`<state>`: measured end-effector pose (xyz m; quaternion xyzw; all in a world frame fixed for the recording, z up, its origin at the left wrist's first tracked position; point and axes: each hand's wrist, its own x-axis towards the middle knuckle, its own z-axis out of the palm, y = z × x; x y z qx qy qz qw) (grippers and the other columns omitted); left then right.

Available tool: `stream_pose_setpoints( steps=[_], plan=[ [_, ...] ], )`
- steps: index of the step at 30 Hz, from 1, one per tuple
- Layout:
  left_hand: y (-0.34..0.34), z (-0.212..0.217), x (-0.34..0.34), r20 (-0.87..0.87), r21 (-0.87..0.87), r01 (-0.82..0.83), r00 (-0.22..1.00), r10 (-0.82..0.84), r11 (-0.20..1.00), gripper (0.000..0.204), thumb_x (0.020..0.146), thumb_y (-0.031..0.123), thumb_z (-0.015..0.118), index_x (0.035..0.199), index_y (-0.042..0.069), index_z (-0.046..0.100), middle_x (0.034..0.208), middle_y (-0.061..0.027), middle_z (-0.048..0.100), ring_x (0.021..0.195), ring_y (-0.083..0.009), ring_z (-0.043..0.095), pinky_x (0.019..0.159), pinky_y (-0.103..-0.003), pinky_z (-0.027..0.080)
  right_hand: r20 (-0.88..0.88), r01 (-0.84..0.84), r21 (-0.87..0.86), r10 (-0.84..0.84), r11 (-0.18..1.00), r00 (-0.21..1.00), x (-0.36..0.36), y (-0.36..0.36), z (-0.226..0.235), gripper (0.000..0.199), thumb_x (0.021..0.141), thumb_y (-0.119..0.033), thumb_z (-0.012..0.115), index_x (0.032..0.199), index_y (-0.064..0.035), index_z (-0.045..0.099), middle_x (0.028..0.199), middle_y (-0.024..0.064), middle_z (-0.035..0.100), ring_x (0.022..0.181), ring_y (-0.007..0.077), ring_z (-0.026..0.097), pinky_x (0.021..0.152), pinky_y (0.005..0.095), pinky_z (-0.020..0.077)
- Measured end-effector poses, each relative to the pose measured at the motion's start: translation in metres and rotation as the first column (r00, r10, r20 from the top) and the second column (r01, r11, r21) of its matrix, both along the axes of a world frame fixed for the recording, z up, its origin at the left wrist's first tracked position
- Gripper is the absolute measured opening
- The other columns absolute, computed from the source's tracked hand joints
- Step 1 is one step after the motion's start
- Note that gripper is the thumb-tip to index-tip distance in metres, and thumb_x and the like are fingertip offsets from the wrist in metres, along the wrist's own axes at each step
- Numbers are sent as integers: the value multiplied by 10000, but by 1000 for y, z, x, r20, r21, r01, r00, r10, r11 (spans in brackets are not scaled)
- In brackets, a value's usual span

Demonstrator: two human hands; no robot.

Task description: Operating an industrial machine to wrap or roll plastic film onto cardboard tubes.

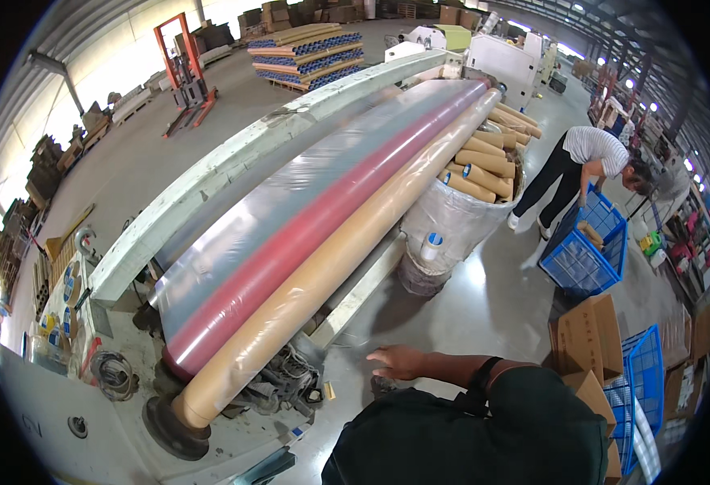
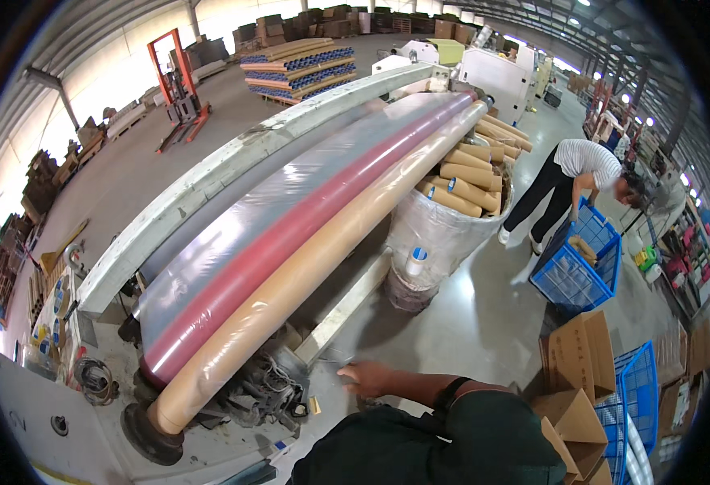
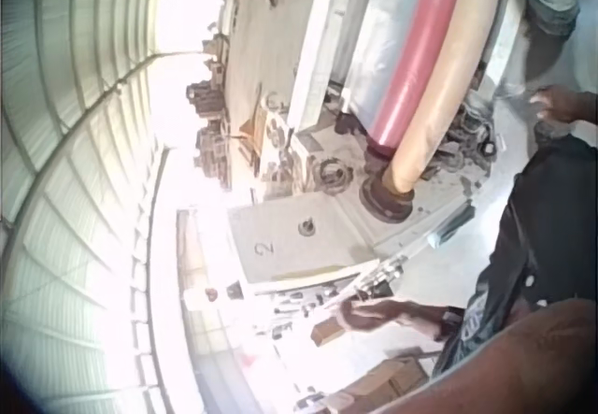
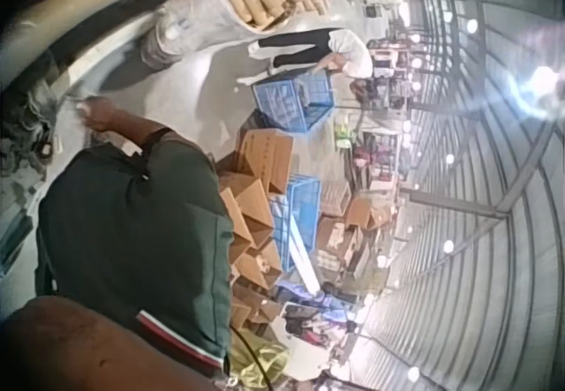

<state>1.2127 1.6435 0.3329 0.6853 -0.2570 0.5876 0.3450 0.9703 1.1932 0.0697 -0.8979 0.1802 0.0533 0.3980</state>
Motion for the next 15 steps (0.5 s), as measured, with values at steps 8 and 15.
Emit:
stream_pose_setpoints(
  steps=[8,15],
  plan=[
    [-97,-126,-56,-939,-323,525,-75,-336,787,239,894,110,572,1079,-40,593,1028,-131,624,947,-271,584,906,-375,435,-178,124,45,-115,991,977,-69,-14,-52,548,919,-445,467,1241,-4,512,1180,254,559,1100,422,518,955,468,399],
    [-52,-394,-45,-900,-154,779,-364,239,607,464,876,271,532,1269,35,464,1112,-143,599,1039,-245,556,976,-418,384,-237,451,81,-422,889,875,-128,-28,-81,528,908,-430,486,1215,-3,537,1131,240,593,1051,401,557,912,459,427]
  ],
)
